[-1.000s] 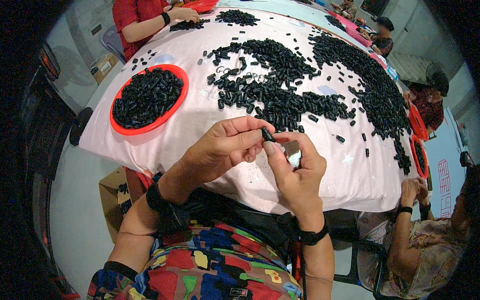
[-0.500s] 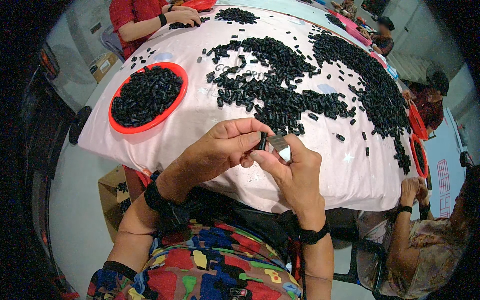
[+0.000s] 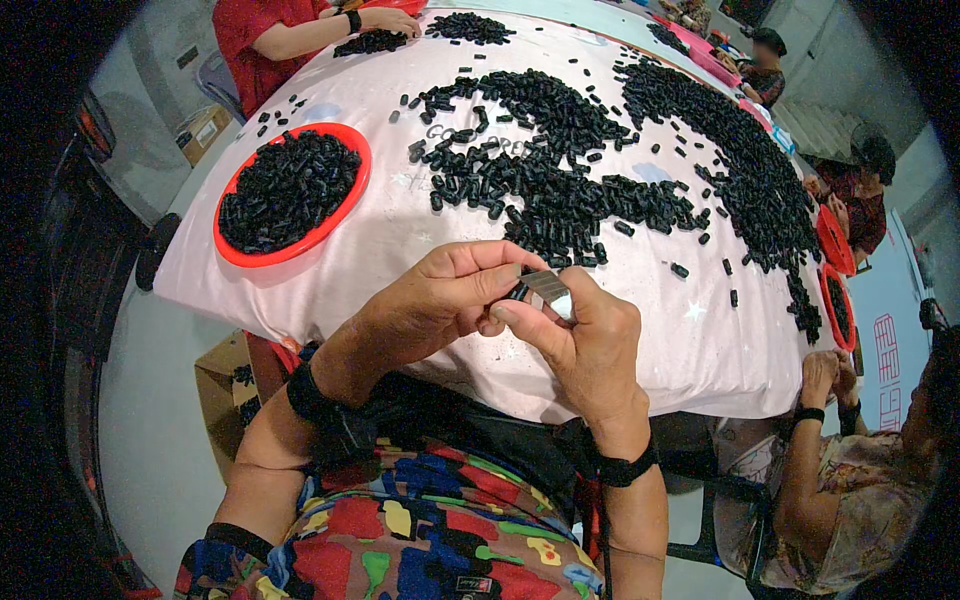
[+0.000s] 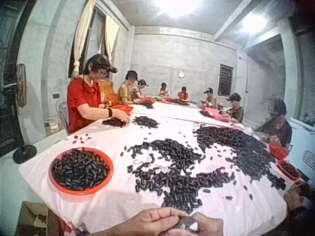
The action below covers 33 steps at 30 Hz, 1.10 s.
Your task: Sorting and assembling small black shoe components at a production table.
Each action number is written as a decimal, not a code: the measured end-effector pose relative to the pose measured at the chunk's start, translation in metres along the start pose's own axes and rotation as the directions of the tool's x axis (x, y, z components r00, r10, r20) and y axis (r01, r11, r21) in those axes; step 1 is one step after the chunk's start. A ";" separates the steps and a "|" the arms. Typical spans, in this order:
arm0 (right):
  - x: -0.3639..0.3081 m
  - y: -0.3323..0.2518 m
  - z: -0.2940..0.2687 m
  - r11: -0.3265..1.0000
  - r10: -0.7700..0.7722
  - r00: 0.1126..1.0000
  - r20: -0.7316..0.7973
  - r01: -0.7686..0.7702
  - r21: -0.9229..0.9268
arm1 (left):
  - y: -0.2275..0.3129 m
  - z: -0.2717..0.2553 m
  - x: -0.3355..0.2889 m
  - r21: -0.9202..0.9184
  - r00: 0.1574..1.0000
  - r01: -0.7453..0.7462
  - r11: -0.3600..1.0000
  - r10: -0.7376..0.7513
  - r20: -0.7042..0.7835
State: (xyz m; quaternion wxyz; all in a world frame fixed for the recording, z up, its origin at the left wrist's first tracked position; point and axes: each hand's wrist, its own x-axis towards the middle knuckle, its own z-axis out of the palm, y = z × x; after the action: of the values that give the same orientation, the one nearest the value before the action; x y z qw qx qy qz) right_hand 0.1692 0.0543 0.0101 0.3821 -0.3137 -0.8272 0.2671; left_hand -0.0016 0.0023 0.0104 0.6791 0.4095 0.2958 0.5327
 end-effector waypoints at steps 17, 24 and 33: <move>0.000 0.000 0.002 1.000 -0.020 1.000 -0.016 0.020 -0.010 | -0.002 -0.001 0.001 -0.081 1.000 0.010 0.997 -0.010 0.011; -0.001 0.001 0.003 1.000 -0.020 1.000 0.011 0.020 -0.012 | -0.004 -0.001 0.001 -0.041 1.000 0.011 0.999 -0.012 -0.026; -0.001 -0.008 0.001 1.000 -0.029 1.000 -0.010 0.029 0.004 | -0.007 -0.004 0.004 -0.129 0.999 0.033 0.991 -0.033 0.001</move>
State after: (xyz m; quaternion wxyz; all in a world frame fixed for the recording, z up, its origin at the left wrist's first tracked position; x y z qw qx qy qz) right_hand 0.1658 0.0480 0.0145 0.3908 -0.3023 -0.8291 0.2618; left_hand -0.0006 0.0065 0.0021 0.7126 0.3593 0.2679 0.5398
